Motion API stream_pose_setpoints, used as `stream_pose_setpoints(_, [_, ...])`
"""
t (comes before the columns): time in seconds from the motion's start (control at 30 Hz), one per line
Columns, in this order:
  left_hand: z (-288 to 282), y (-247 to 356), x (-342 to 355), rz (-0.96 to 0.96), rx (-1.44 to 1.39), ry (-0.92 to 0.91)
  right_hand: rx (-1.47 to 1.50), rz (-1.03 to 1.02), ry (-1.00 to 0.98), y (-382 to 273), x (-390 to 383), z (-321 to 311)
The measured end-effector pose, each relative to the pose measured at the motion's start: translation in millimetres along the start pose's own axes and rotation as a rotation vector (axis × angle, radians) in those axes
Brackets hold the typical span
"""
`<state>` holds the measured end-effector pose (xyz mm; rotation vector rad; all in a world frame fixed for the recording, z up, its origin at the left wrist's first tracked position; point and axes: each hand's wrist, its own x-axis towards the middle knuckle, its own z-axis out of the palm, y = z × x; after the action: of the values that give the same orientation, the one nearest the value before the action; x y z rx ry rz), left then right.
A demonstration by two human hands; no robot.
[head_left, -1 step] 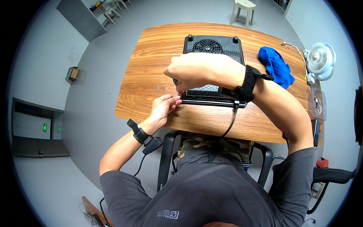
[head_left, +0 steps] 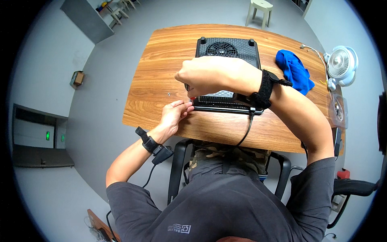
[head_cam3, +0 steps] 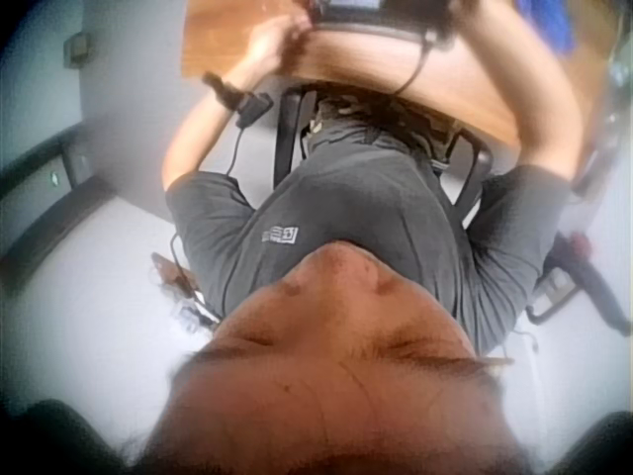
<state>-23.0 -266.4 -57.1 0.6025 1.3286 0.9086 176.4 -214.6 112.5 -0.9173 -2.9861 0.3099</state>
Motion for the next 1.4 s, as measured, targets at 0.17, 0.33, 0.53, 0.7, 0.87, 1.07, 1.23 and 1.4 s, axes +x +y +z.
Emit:
stream_pose_setpoints(0.17, [1.2, 3.8, -2.0, -0.006, 0.127, -0.018, -0.006, 0.01, 0.016, 1.7, 2.0, 2.1])
stream_pose_setpoints(0.33, [-0.2, 1.2, -0.7, 0.002, 0.024, 0.001, -0.012, 0.014, 0.028, 1.3, 1.7, 2.5])
stream_pose_setpoints(0.53, [3.1, 4.0, -4.8, 0.011, 0.034, 0.01, 0.002, 0.03, 0.033, -2.1, 0.6, 1.3])
stream_pose_setpoints(0.7, [-1.0, 0.5, 0.1, 0.011, 0.049, -0.009, -0.007, 0.034, 0.04, -6.9, 3.7, 2.2])
stream_pose_setpoints(0.87, [2.0, 1.4, -1.7, 0.007, 0.081, 0.003, 0.027, 0.017, 0.036, -8.8, 11.7, 3.6])
stream_pose_setpoints(1.07, [6.5, 6.8, -10.5, 0.001, 0.115, 0.007, 0.038, 0.011, 0.155, -15.3, 18.2, 11.0])
stream_pose_setpoints(1.23, [2.4, 2.1, -7.6, 0.017, 0.166, -0.004, 0.023, 0.062, 0.072, -17.4, 21.0, 5.2])
stream_pose_setpoints(1.4, [4.9, 4.2, -9.5, 0.032, 0.171, -0.014, -0.134, 0.035, 0.163, -24.0, 23.2, 9.1])
